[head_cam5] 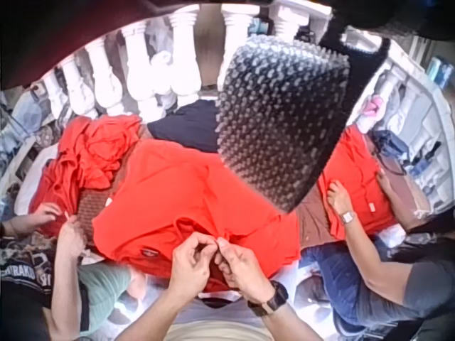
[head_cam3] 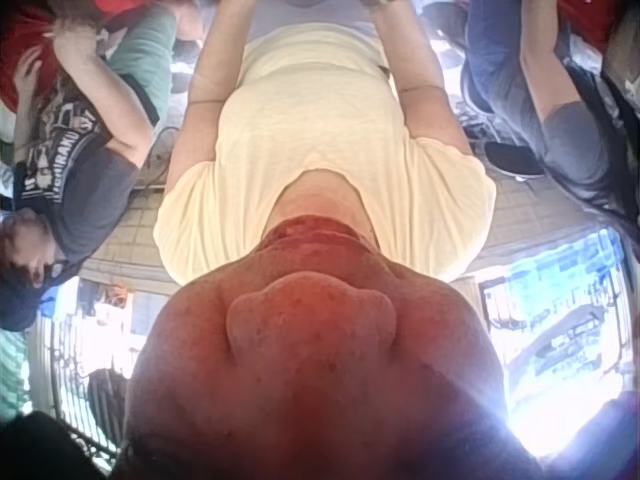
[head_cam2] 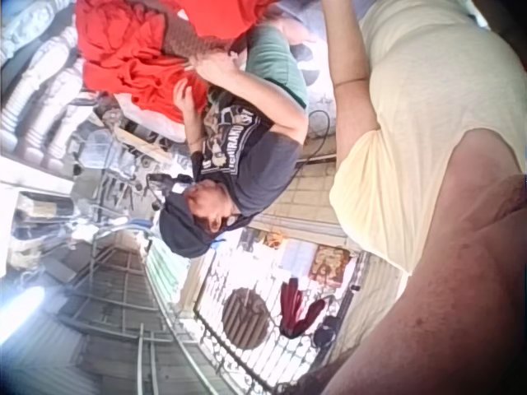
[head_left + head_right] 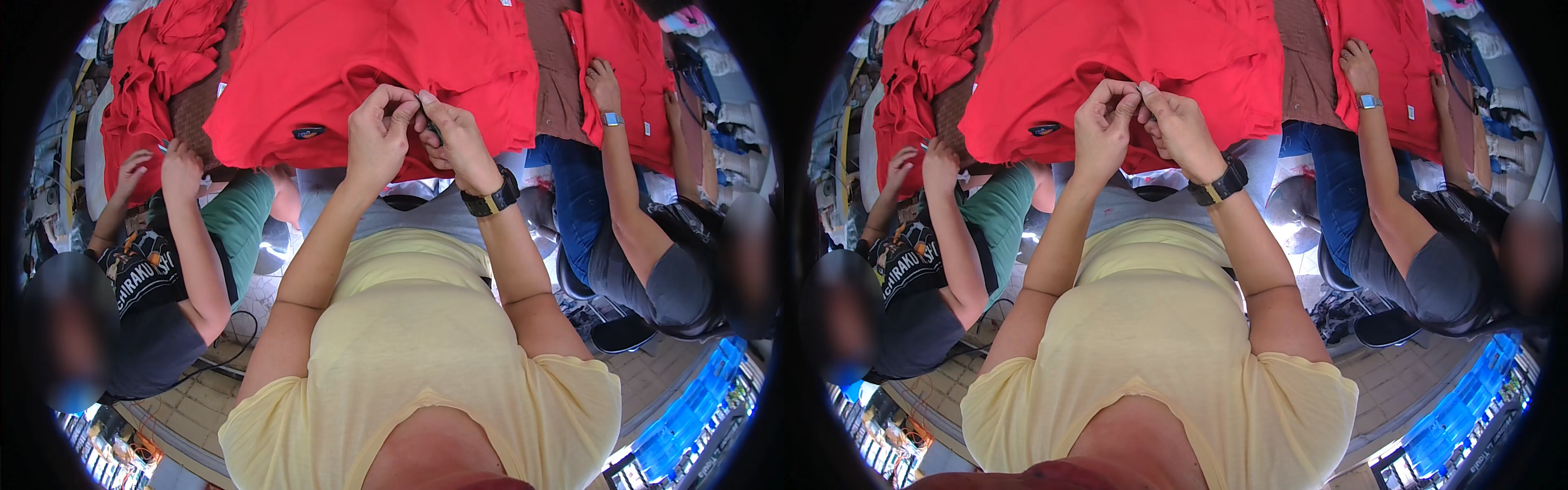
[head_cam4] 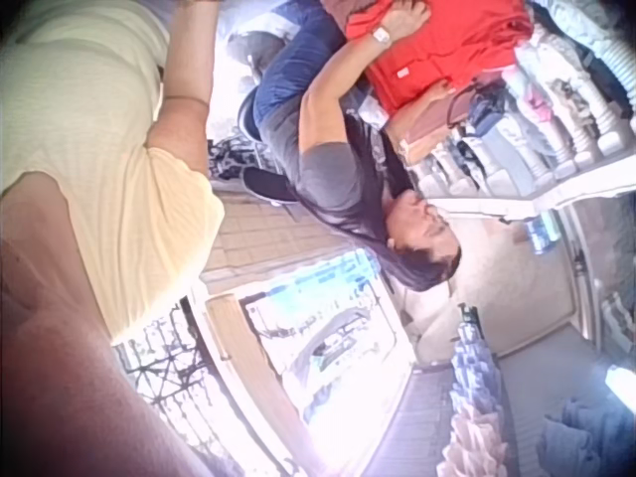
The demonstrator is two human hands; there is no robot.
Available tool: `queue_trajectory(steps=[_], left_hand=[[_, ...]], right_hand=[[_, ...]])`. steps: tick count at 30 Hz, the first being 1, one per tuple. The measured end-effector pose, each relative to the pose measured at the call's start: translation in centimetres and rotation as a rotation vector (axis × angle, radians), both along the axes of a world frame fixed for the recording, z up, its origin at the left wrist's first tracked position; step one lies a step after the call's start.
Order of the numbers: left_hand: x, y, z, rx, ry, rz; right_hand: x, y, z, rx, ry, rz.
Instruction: The person trims loose threads from several red t-shirts using small snips. The person picks up a shirt, lays it flat, snips threads from the neckline and hem area, and then sets it aside.
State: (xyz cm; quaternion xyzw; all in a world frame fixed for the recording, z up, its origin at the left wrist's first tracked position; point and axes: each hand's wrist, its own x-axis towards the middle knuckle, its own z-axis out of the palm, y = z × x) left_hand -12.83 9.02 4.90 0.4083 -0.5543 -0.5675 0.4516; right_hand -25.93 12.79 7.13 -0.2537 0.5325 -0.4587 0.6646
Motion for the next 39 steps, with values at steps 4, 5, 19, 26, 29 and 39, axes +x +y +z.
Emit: queue_trajectory(steps=[4, 5, 19, 26, 29, 39], left_hand=[[-0.2, -0.1, 0.0, -0.039, 0.032, 0.011], [-0.2, -0.2, -0.2, -0.033, 0.028, 0.007], [1.1, -2.1, -1.9, 0.178, -0.041, -0.14], [0.4, -0.8, 0.4, 0.228, 0.179, 0.024], [0.5, -2.2, -1.6, 0.215, 0.046, -0.057], [0.3, -1.2, -2.5, 0.126, 0.211, -0.037]], right_hand=[[-0.4, -0.2, -0.4, 0.002, -0.035, 0.015], [-0.4, -0.2, -0.4, 0.002, -0.05, 0.021], [-1.8, -1.3, -2.1, -0.291, 0.348, -0.1], [-1.9, -1.3, -2.1, -0.226, 0.148, -0.133], [-1.1, -1.4, -2.6, -0.357, 0.258, -0.166], [-0.6, 0.3, 0.7, -0.28, 0.614, 0.053]])
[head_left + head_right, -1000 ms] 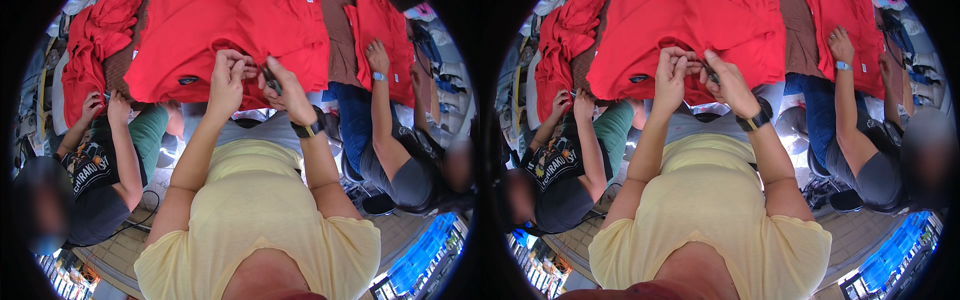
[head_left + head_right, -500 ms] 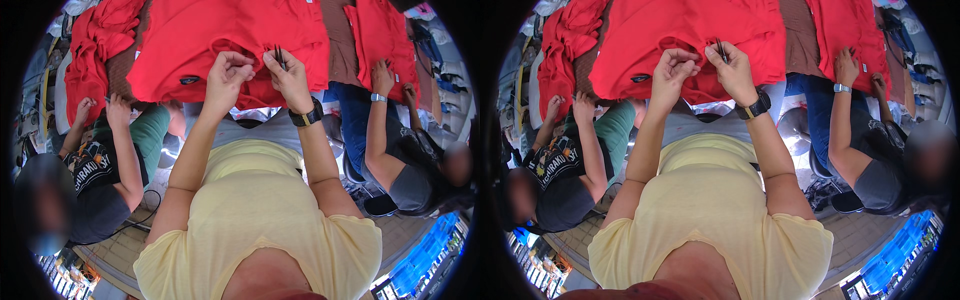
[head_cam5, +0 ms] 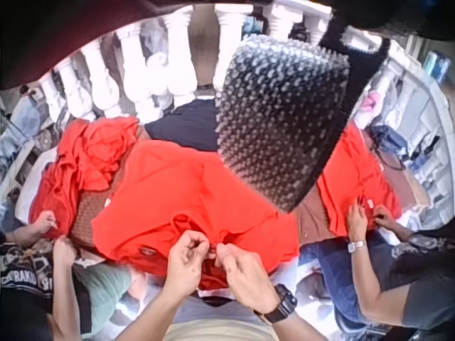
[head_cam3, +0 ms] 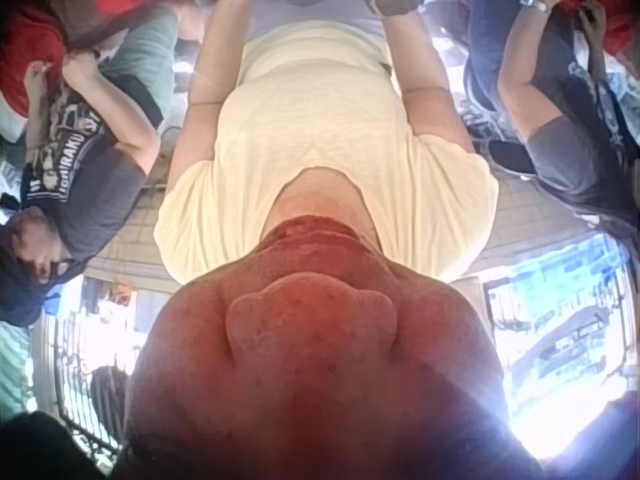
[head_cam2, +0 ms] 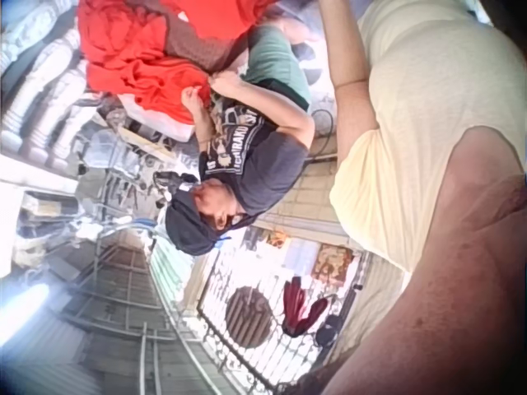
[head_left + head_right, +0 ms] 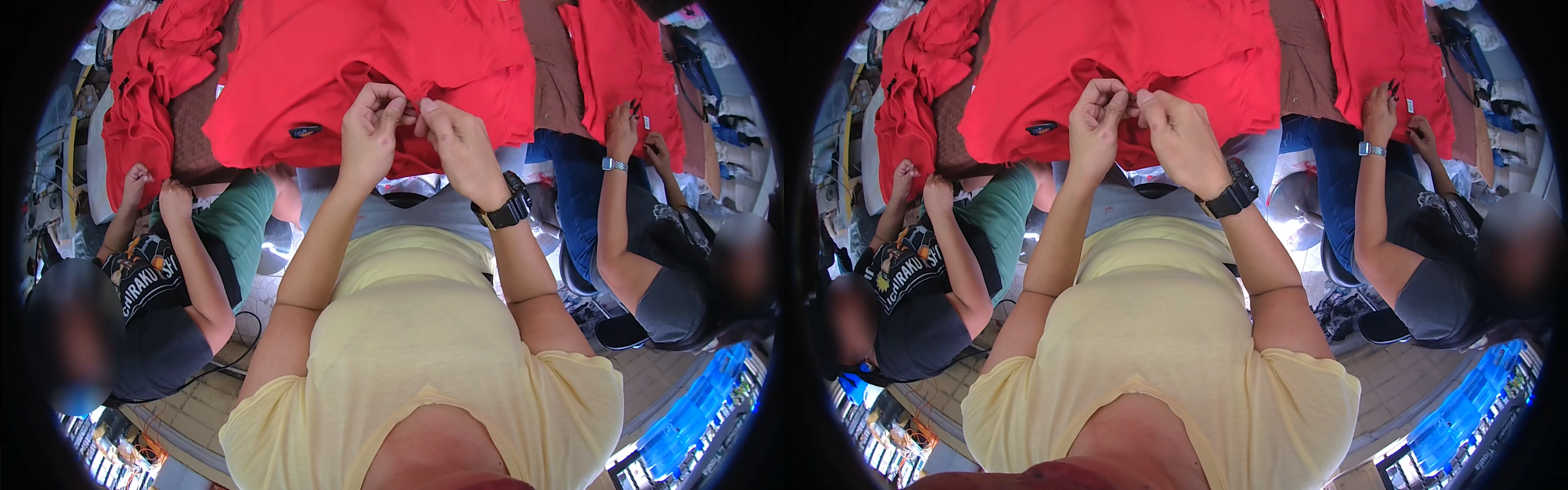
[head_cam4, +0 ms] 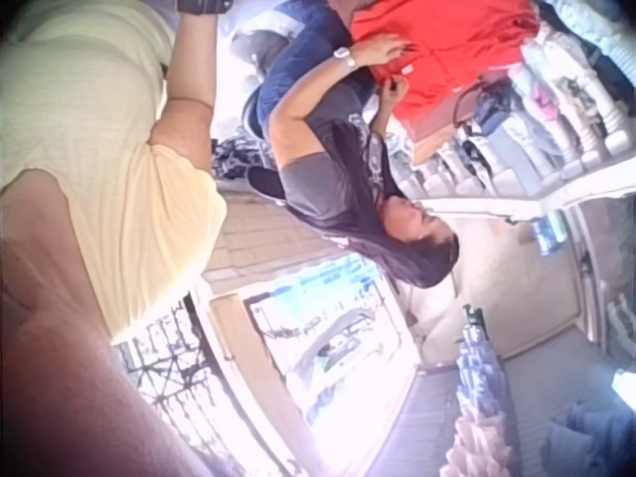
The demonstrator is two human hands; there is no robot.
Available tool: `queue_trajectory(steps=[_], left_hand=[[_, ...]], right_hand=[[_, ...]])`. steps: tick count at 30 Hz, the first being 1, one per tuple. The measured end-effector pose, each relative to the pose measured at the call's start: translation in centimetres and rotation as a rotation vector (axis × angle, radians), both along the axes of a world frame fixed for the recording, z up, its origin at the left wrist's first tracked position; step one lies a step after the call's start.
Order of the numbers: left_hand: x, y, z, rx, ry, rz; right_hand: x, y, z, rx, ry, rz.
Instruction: The person trims loose threads from several red t-shirts using small snips. The person picks up a shirt, lays it flat, snips threads from the neckline and hem area, and then sets it aside.
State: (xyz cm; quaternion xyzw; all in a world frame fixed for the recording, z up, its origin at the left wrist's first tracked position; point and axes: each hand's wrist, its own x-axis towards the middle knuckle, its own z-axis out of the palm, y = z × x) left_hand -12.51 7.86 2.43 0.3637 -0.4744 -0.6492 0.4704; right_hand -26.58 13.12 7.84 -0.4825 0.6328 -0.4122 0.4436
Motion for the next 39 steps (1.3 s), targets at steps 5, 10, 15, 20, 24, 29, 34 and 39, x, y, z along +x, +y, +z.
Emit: queue_trajectory(steps=[5, 10, 15, 20, 24, 29, 34, 39], left_hand=[[-0.1, 0.5, 0.1, -0.014, -0.023, 0.005], [0.1, 1.0, 0.4, -0.042, -0.102, 0.03], [0.0, 1.2, -0.3, -0.121, -0.04, 0.071], [0.3, 0.9, -0.2, -0.284, -0.284, 0.058], [3.0, 0.5, 1.1, 0.095, -0.223, -0.066], [2.1, 0.5, 4.4, -0.12, -0.422, -0.069], [1.5, 0.8, 4.1, -0.368, -0.52, 0.076], [6.2, 3.2, 6.7, -0.204, -0.355, -0.444]], right_hand=[[0.3, -0.4, 0.6, 0.04, 0.091, 0.026], [0.2, -0.9, 0.3, 0.063, 0.101, 0.042], [0.0, -1.6, -1.4, 0.078, 0.004, 0.049], [-0.2, -2.0, -2.3, 0.096, -0.115, 0.056], [-2.5, -0.7, 0.5, 0.299, -0.445, 0.05], [-3.5, -0.8, -0.6, -0.018, -0.362, -0.091], [-1.6, -0.5, -1.9, -0.246, 0.011, -0.096], [-2.7, 0.6, -1.8, -0.201, 0.056, -0.179]])
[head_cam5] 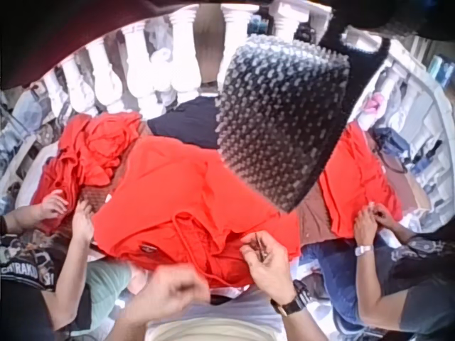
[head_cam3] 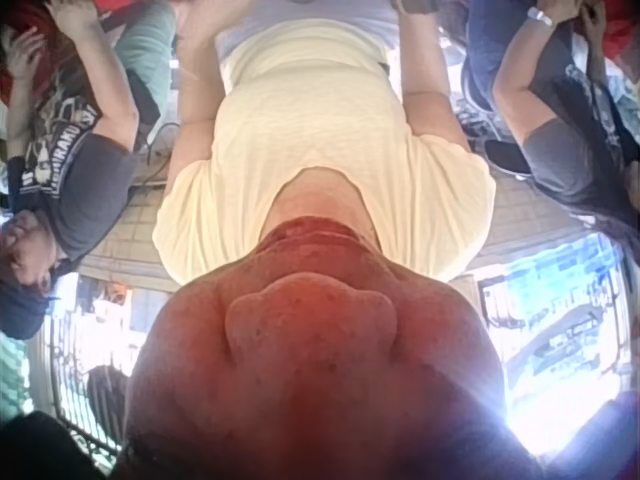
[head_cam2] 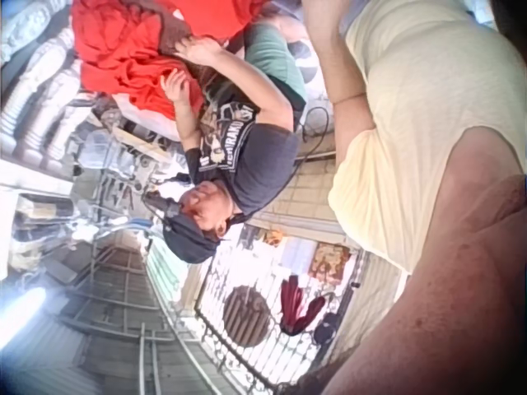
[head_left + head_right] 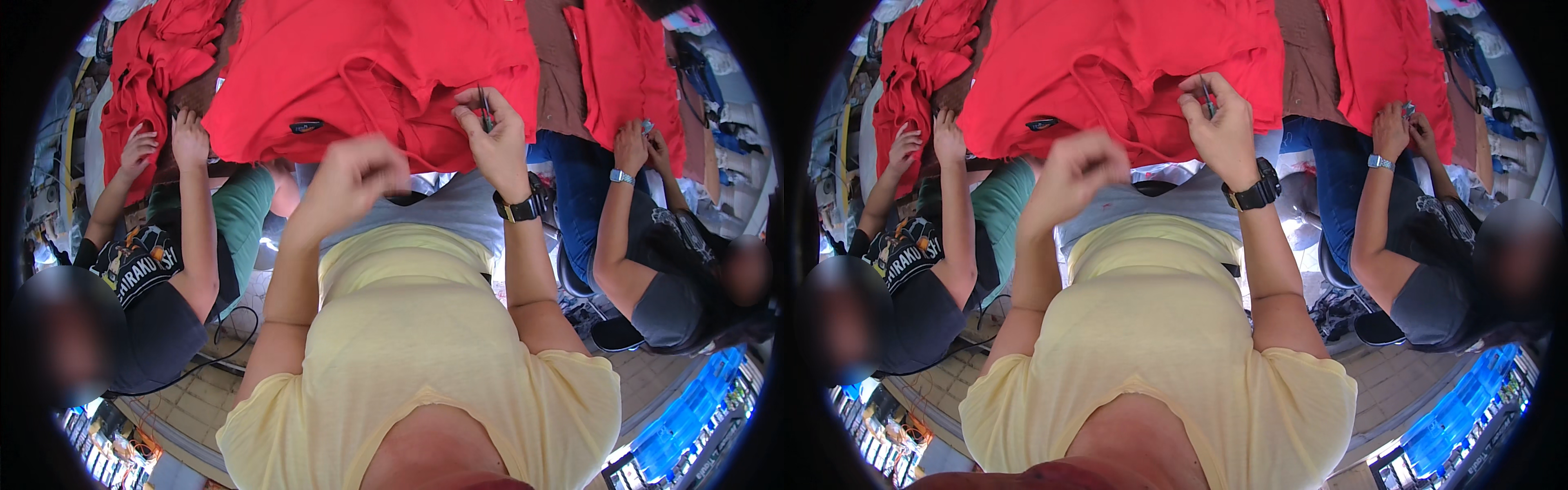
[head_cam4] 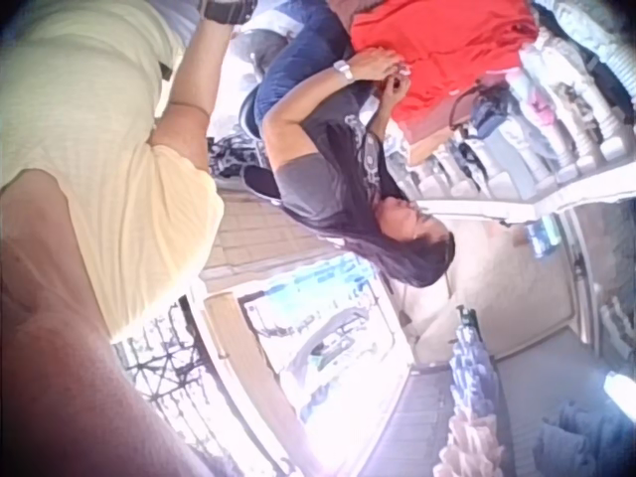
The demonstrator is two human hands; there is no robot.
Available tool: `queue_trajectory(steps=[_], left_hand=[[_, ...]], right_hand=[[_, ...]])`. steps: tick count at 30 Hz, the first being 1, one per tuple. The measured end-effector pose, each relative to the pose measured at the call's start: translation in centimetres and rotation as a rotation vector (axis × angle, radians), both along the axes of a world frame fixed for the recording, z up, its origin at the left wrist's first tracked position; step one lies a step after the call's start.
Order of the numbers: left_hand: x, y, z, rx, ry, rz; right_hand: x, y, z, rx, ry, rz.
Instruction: The person trims loose threads from several red t-shirts using small snips. The person picks up a shirt, lays it flat, snips threads from the neckline and hem area, and then sets it aside.
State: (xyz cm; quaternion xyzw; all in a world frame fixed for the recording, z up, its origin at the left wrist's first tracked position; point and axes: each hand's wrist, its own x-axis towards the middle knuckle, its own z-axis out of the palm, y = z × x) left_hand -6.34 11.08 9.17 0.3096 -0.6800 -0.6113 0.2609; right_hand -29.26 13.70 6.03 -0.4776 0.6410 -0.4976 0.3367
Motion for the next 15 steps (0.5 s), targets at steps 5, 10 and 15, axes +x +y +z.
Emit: queue_trajectory(steps=[5, 10, 15], left_hand=[[-0.4, -0.5, 2.0, -0.381, -0.281, 0.21], [-4.6, -4.3, -2.5, -0.72, -0.396, 0.453], [-4.4, -4.5, -2.7, -0.501, -0.28, 0.483]], right_hand=[[2.3, -0.7, 0.9, -0.14, 0.147, -0.022], [3.8, -2.1, -0.3, -0.266, 0.37, -0.044], [1.8, -2.2, 1.7, -0.345, 0.34, -0.078]])
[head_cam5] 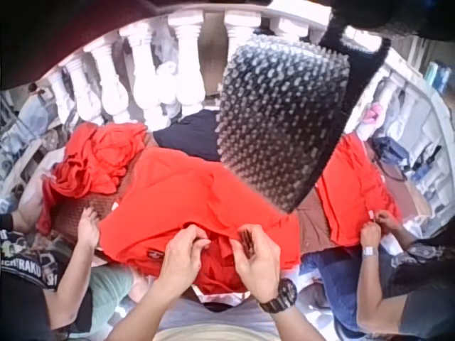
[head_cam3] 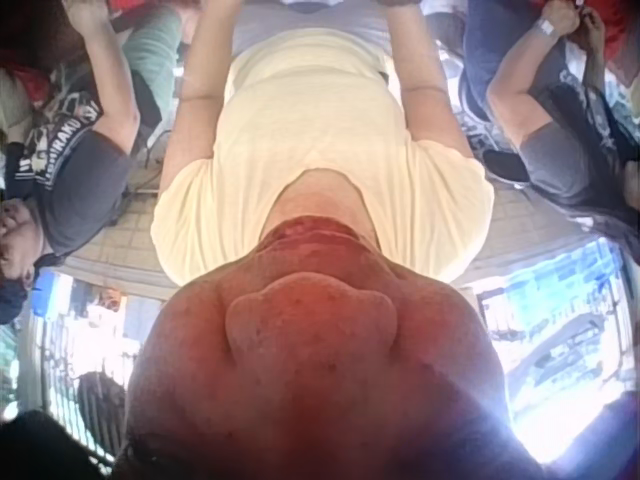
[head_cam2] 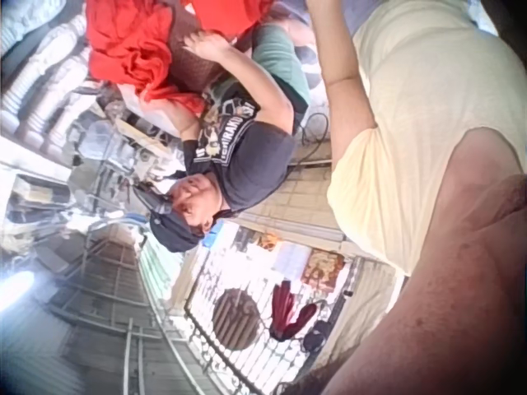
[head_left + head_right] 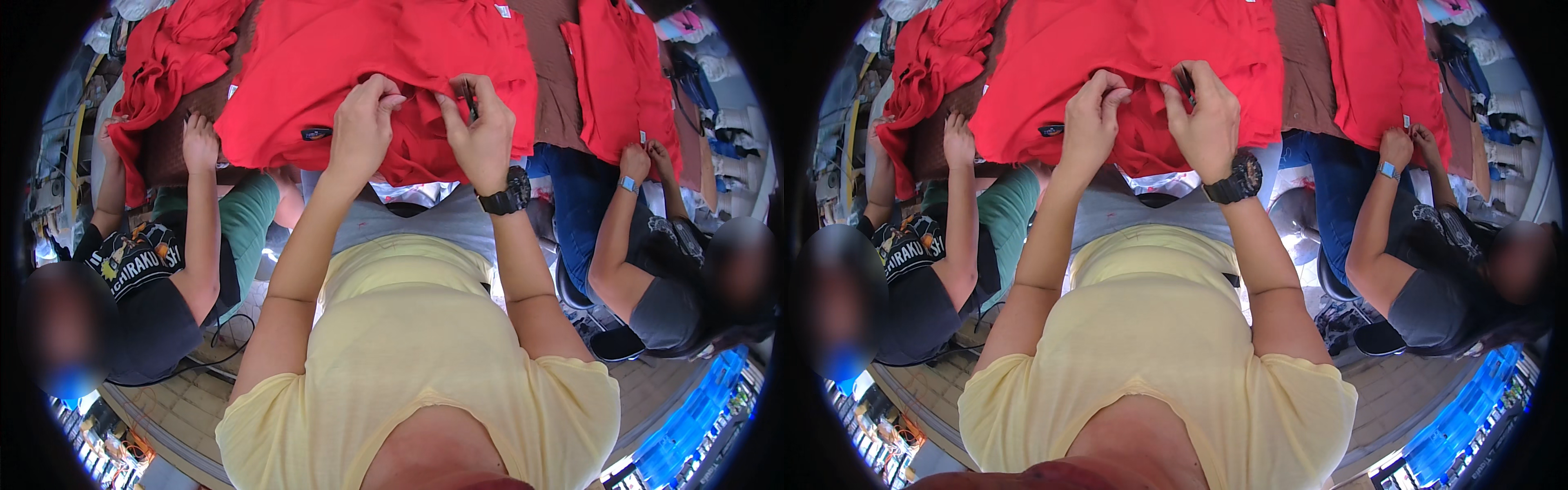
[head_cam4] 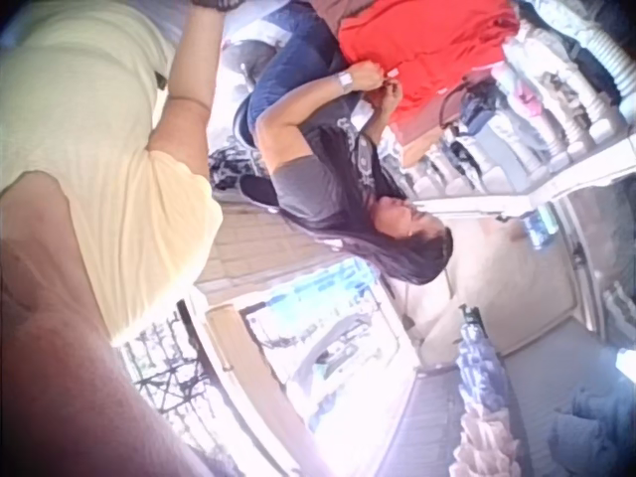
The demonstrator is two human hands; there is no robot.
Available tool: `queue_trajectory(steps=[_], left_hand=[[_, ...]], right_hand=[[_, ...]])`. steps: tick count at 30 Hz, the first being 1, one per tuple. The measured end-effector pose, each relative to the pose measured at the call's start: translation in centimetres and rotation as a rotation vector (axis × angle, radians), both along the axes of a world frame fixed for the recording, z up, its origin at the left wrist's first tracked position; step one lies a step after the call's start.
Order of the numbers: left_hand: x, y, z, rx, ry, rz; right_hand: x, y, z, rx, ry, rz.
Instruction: The person trims loose threads from several red t-shirts using small snips. The person picks up a shirt, lays it flat, snips threads from the neckline and hem area, and then sets it aside.
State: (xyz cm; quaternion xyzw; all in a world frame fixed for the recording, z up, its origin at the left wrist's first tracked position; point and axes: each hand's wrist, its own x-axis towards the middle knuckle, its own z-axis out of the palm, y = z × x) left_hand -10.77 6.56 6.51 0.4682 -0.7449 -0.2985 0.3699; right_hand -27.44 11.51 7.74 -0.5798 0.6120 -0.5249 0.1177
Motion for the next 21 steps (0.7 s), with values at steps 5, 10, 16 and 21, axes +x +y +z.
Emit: queue_trajectory(steps=[5, 10, 16, 21], left_hand=[[-0.1, 0.5, 0.4, -0.25, -0.095, -0.01], [0.3, 1.3, 1.1, 0.105, 0.336, 0.057], [-1.6, 1.2, 1.5, 0.276, 0.402, -0.038], [-3.6, -0.9, -1.5, 0.284, 0.5, -0.031]], right_hand=[[-1.0, -0.3, 0.1, 0.061, -0.065, -0.011], [-1.7, -0.1, 0.0, 0.185, -0.258, 0.013], [-1.9, 0.2, -1.3, 0.236, -0.509, 0.102], [-1.7, 0.4, -1.1, 0.225, -0.481, 0.135]])
